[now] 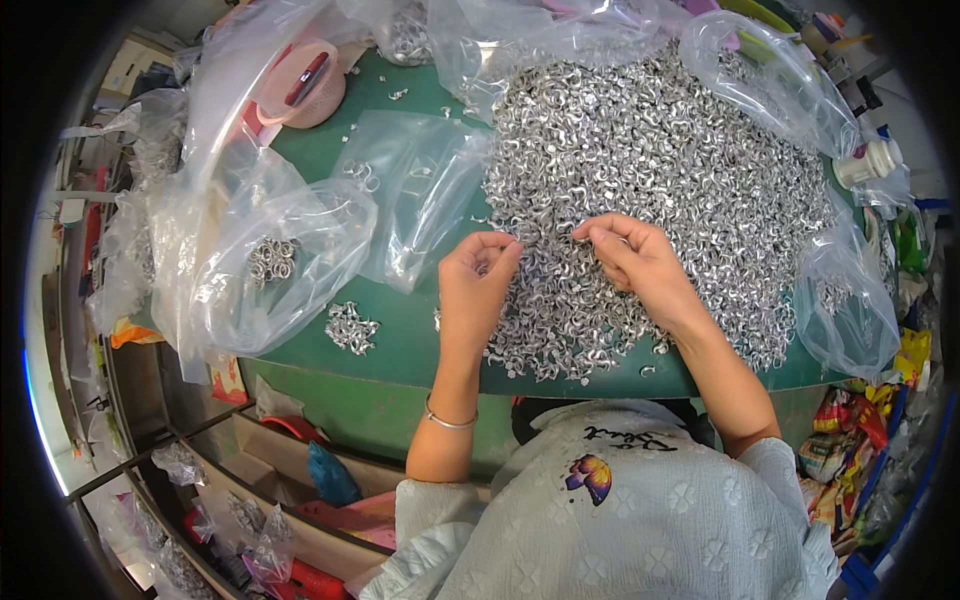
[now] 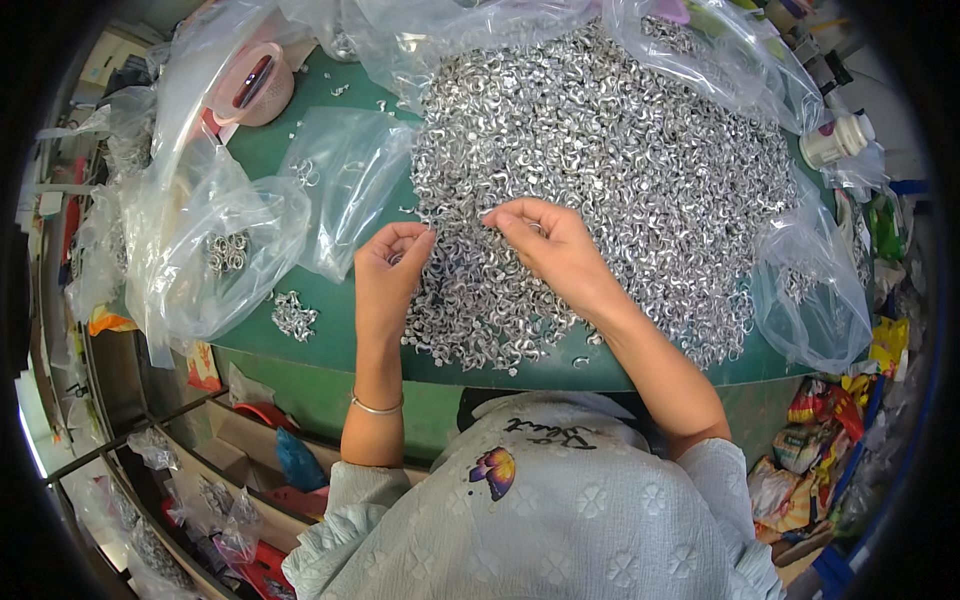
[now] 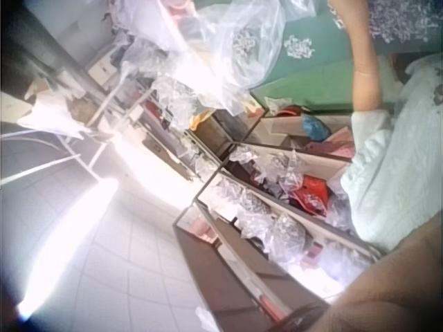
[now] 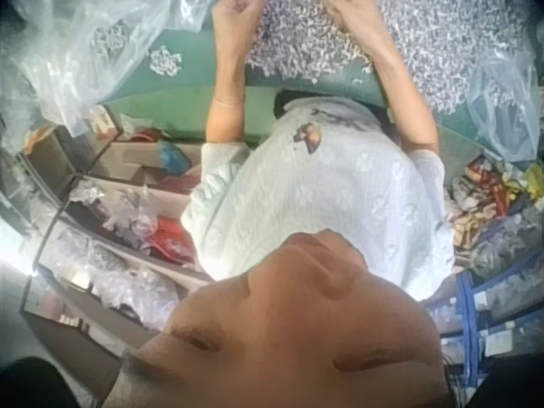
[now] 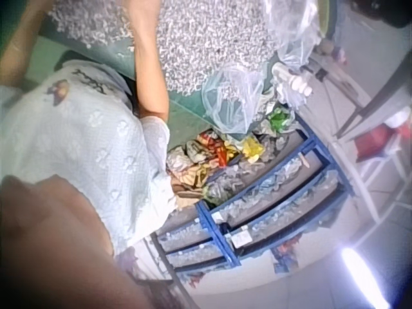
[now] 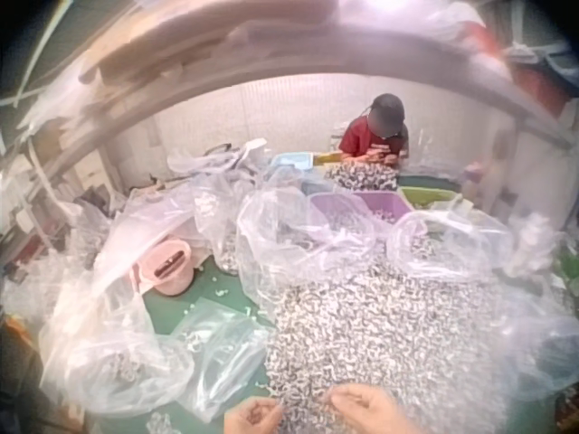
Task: The person picks up individual small metal rings from a large pile on a workbench and sorts them by hand, occasionally gathering several in their palm before placing them into small piles or plastic bags.
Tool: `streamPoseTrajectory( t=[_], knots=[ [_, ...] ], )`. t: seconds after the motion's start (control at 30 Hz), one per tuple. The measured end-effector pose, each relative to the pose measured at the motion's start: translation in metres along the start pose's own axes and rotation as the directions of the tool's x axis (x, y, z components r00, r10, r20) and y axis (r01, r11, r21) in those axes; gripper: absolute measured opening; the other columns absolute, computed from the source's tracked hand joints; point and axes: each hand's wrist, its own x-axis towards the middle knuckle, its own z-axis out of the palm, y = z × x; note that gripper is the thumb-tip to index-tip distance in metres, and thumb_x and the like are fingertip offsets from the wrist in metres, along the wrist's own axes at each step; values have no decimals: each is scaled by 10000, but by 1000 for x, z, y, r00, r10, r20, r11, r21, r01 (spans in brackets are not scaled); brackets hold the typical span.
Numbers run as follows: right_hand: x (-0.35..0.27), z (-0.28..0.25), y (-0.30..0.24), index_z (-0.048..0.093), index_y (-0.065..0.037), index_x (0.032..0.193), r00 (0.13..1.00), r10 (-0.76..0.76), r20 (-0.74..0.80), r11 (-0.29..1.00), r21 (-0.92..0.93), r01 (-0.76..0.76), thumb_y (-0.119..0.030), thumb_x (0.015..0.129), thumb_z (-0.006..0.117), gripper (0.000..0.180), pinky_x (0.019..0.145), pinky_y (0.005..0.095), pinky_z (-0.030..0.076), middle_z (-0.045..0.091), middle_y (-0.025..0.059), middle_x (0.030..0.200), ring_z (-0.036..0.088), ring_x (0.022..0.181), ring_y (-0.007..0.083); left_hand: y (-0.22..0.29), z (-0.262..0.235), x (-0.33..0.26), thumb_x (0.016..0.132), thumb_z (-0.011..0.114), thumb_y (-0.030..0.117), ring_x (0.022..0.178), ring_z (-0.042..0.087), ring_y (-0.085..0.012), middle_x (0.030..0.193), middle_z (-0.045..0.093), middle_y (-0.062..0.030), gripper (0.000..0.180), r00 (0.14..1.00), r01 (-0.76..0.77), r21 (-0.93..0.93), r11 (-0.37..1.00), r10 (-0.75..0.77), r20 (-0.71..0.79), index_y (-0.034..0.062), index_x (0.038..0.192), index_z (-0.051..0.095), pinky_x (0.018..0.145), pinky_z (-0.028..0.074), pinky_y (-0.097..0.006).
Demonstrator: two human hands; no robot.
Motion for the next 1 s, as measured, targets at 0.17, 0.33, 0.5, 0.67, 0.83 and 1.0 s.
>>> streamPoseTrajectory(
  t=[0.17, 0.33, 0.5, 0.67, 0.83, 1.0],
  knots=[
    [-7, -1, 2, 567, -26, 1026, 994, 91, -55, 992, 93, -85, -149, 902, 499, 188, 412, 168, 192, 360, -84, 580, 292, 475, -2, -1, 4, -18, 853, 509, 90, 687, 516, -130, 794, 534, -60, 57, 909, 417, -612, 672, -298, 292, 35, 868, 514, 498, 385, -202],
    [15, 2, -2, 544, -55, 1128, 935, -344, -91, 623, -767, 155, -137, 823, 581, 318, 426, 299, 358, 451, 25, 537, 441, 435, 146, -17, 7, -28, 797, 488, 52, 739, 548, -199, 850, 535, -114, 27, 943, 313, -632, 709, -156, 293, 37, 819, 492, 562, 442, -251],
    [1, 19, 23, 540, -94, 1139, 909, -411, 75, 361, -902, 238, -172, 816, 584, 335, 500, 394, 452, 612, 133, 737, 582, 603, 320, -12, 6, -35, 838, 458, 113, 618, 487, -158, 813, 507, -109, 149, 974, 176, -773, 610, 8, 228, 24, 719, 462, 510, 399, -251],
    [-16, 12, 29, 568, -86, 1097, 879, -433, 202, 422, -816, 395, -167, 812, 588, 297, 489, 382, 449, 618, 132, 755, 585, 584, 291, -21, 1, -38, 887, 438, 175, 452, 338, -97, 600, 398, -58, 296, 966, 255, -797, 548, -103, 238, 66, 627, 348, 385, 271, -207],
    [4, 9, 3, 544, -51, 1105, 892, -452, -13, 354, -920, 167, -172, 813, 588, 319, 479, 394, 449, 614, 138, 732, 583, 559, 304, -25, -1, -40, 877, 411, 148, 395, 276, -81, 566, 358, -55, 248, 963, 238, -748, 620, -50, 265, 81, 651, 334, 337, 229, -189],
    [4, 17, 14, 503, -52, 1152, 925, -379, 31, 234, -964, 128, -178, 811, 591, 373, 458, 397, 442, 609, 138, 717, 578, 547, 318, -25, 1, -45, 803, 414, 107, 410, 287, -97, 578, 369, -79, 180, 973, 198, -785, 587, -24, 228, 81, 658, 311, 344, 247, -197]
  ],
)
